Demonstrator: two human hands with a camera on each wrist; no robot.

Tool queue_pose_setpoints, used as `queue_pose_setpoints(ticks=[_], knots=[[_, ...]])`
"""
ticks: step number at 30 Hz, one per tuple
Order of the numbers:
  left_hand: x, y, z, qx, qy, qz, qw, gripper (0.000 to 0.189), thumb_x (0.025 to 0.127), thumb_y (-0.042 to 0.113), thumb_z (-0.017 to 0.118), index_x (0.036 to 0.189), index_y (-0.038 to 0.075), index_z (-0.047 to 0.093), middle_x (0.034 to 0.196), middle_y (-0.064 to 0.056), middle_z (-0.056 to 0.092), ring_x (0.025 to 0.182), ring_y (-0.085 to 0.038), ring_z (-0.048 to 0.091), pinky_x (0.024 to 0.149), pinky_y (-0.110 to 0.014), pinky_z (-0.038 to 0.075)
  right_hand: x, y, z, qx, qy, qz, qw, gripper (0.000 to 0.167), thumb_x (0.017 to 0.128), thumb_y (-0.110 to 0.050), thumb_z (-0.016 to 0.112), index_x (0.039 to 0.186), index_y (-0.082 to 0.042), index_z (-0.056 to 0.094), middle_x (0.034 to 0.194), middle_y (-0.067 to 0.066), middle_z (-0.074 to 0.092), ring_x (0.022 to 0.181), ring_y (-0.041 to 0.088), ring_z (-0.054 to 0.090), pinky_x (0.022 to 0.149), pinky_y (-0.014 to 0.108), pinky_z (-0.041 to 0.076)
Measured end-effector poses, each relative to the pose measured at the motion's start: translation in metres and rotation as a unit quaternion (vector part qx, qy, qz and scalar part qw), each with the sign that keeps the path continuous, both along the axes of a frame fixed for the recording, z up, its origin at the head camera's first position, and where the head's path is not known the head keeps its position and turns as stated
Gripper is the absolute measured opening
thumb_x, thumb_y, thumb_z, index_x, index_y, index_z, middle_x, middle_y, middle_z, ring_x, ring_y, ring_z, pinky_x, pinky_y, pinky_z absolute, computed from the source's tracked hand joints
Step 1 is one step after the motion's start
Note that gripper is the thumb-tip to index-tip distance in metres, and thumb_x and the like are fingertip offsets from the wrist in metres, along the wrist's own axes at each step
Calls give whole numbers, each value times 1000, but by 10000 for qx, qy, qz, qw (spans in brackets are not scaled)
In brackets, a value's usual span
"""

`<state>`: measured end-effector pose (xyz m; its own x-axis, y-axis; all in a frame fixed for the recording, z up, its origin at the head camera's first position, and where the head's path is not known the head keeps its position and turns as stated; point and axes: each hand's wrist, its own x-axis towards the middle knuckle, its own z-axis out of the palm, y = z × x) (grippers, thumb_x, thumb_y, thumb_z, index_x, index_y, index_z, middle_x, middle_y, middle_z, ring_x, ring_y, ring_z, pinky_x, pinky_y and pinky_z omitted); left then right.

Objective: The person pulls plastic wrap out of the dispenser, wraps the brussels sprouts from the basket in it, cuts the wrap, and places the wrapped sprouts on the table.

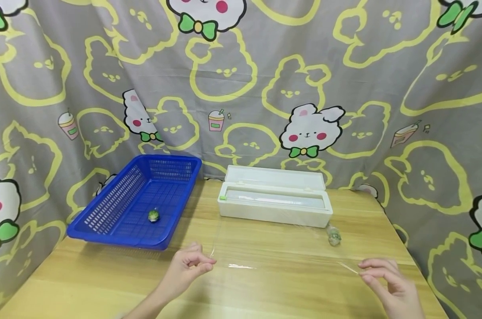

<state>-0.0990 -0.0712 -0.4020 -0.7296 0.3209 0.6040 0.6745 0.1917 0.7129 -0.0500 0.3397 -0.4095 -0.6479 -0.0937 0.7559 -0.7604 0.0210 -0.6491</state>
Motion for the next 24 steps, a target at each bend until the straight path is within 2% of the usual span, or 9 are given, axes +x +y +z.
queue_pose_setpoints(ticks=[3, 8, 13, 15, 16, 19, 21, 22, 24], knots=[[1, 1, -7, -57, -200, -139, 9997, 7, 72, 7, 71, 77, 2, 71, 54, -2, 36, 59, -8, 33, 54, -18, 31, 0, 2, -4, 77, 278, -6, 9996, 6, 80, 11, 59, 85, 14, 62, 106, 11, 63, 103, 15, 50, 90, 16, 35], [2, 2, -16, -325, -555, -349, 9973, 10, 75, 12, 70, 77, 3, 72, 54, -2, 35, 62, -2, 32, 55, -16, 31, 1, 7, -12, 339, 339, 95, 9988, 8, 80, 8, 60, 86, 13, 62, 104, 11, 63, 103, 14, 50, 90, 15, 34], [4, -2, -25, -646, -926, -525, 9922, 9, 73, 9, 71, 76, 1, 72, 53, -1, 33, 62, 1, 30, 55, -14, 29, 2, 13, -29, 1117, 299, -301, 9928, 8, 81, 7, 60, 87, 5, 65, 97, 6, 64, 99, 9, 52, 87, 12, 36], [5, -4, -30, -797, -1191, -511, 9884, 9, 73, 9, 71, 76, 1, 72, 53, 1, 32, 62, 2, 29, 59, -14, 30, 2, 15, -38, 1479, 344, -504, 9871, 12, 78, 8, 62, 87, 1, 66, 93, 4, 64, 96, 8, 52, 86, 12, 36], [6, -6, -33, -877, -1292, -480, 9866, 8, 73, 10, 72, 76, 2, 72, 53, 2, 31, 61, 3, 29, 63, -15, 34, 3, 16, -42, 1656, 348, -591, 9838, 17, 75, 11, 63, 87, -1, 66, 91, 3, 64, 94, 7, 52, 85, 11, 36], [6, -10, -41, -1192, -1380, -351, 9826, 7, 74, 12, 72, 77, 5, 73, 52, 6, 32, 60, 5, 29, 78, -24, 40, 5, 13, -52, 2087, 213, -783, 9746, 33, 66, 19, 65, 85, -7, 67, 88, 0, 64, 92, 4, 51, 83, 11, 36], [7, -13, -43, -1391, -1441, -344, 9791, 8, 75, 13, 71, 77, 6, 73, 53, 8, 33, 59, 6, 29, 74, -23, 40, 8, 10, -56, 2450, -19, -1050, 9638, 45, 58, 23, 65, 85, -12, 67, 87, -3, 64, 91, 1, 51, 80, 9, 36], [7, -15, -43, -1542, -1433, -334, 9770, 8, 76, 14, 71, 78, 7, 73, 53, 10, 34, 59, 6, 29, 74, -24, 41, 10, 9, -58, 2576, -132, -1124, 9596, 46, 57, 23, 65, 84, -13, 67, 87, -5, 64, 91, -1, 50, 80, 8, 36], [6, -17, -42, -1813, -1547, -400, 9704, 9, 77, 15, 70, 79, 7, 74, 54, 14, 34, 58, 6, 29, 65, -20, 39, 11, 6, -62, 2673, -344, -1127, 9564, 46, 57, 23, 65, 83, -15, 68, 86, -5, 64, 90, -2, 49, 79, 8, 35]])
